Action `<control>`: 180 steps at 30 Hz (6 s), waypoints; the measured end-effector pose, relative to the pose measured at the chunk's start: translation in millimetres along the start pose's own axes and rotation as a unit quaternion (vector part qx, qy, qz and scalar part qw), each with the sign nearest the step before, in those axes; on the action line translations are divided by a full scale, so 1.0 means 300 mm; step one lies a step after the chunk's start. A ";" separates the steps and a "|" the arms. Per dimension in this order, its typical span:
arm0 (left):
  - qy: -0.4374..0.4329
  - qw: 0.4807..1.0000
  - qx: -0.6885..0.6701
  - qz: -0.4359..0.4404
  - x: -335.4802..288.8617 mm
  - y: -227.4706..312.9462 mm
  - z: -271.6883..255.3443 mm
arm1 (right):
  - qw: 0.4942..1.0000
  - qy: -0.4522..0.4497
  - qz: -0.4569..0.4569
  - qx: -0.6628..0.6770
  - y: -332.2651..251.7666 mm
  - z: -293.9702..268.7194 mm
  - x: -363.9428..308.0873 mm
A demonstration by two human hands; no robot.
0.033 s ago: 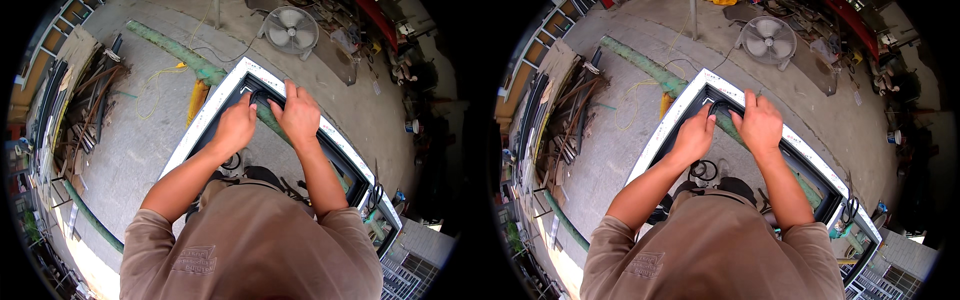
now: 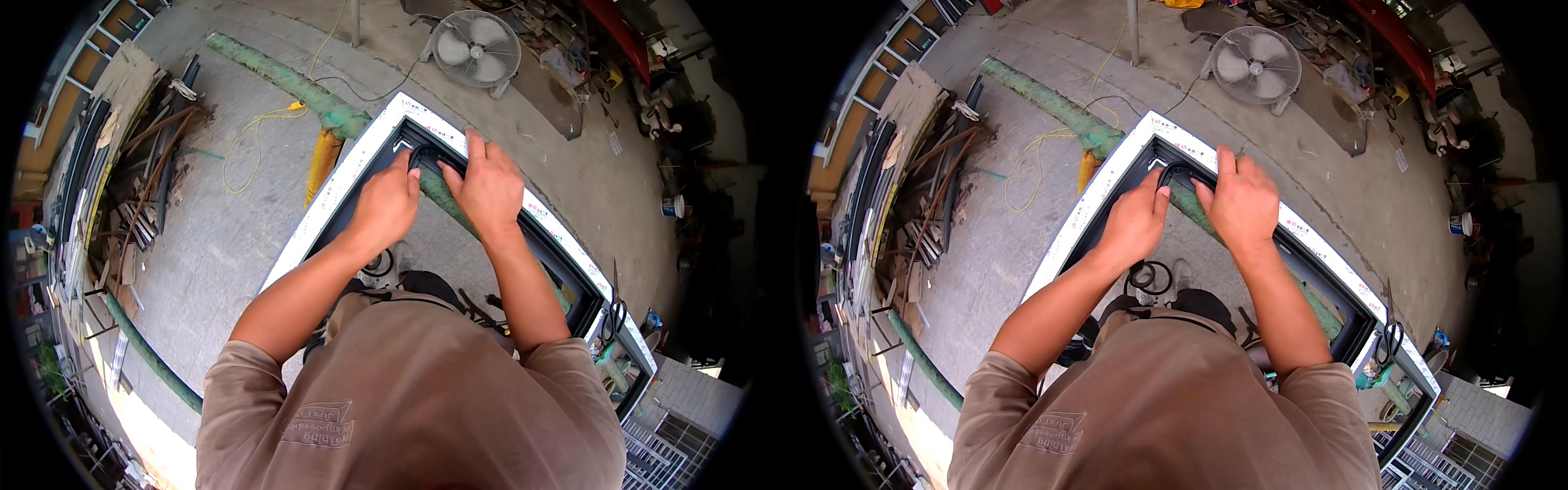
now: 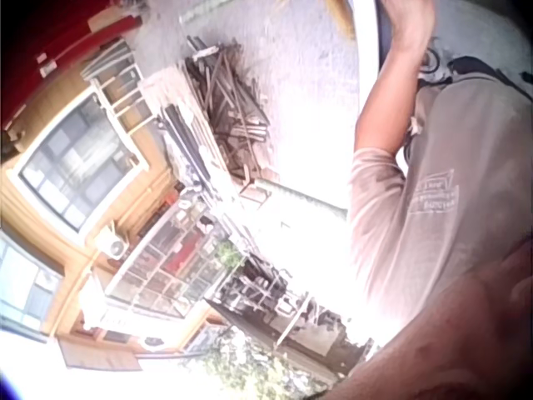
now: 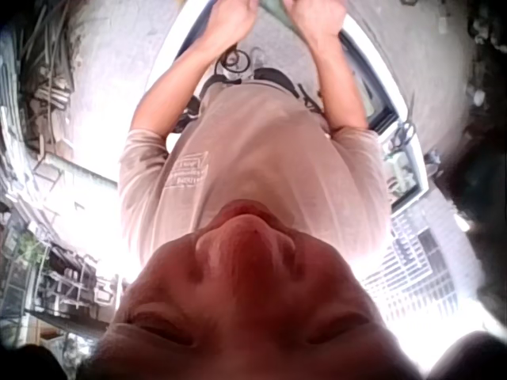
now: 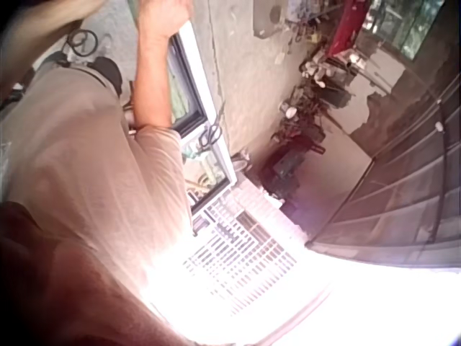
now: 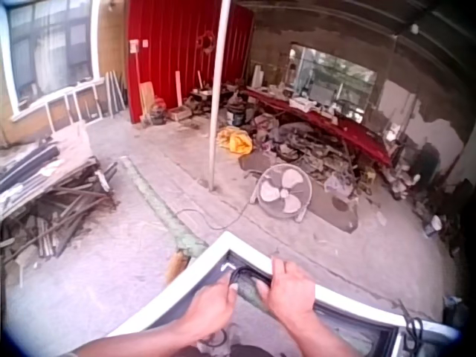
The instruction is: The person installs a black rubber gasket into the groove of an aluminum window frame by hand and using shears to cut the rubber strip to length.
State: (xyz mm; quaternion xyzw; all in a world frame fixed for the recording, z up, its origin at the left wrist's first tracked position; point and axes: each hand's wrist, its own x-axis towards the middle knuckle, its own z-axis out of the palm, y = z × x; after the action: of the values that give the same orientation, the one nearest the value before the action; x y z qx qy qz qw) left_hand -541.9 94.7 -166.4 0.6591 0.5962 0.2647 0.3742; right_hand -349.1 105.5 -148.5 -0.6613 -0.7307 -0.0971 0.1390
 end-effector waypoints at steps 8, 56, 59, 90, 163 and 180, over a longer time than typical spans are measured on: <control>0.008 1.000 0.012 0.006 0.013 0.014 -0.006 | 0.999 0.035 -0.019 -0.022 0.001 0.007 -0.003; -0.062 0.996 0.007 -0.059 0.066 -0.025 -0.019 | 0.223 -0.153 -0.305 0.913 -0.255 -0.728 -0.110; -0.060 0.997 0.008 -0.055 0.063 -0.016 -0.012 | 0.221 -0.153 -0.307 0.913 -0.256 -0.735 -0.111; -0.042 0.997 0.041 -0.044 0.038 0.028 -0.024 | 0.181 -0.163 -0.309 0.919 -0.269 -0.753 -0.101; 0.024 0.997 -0.062 -0.046 0.109 0.002 0.039 | 0.999 0.037 -0.033 0.004 -0.075 0.062 0.067; 0.081 0.990 -0.113 -0.034 -0.164 -0.071 0.053 | 0.998 0.024 -0.035 -0.037 -0.072 0.055 0.060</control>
State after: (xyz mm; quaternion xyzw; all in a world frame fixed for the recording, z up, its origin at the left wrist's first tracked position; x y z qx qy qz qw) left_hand -549.1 43.7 -188.2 0.5679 0.6131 0.3699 0.4059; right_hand -373.4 125.5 -157.2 -0.6377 -0.7456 -0.1447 0.1283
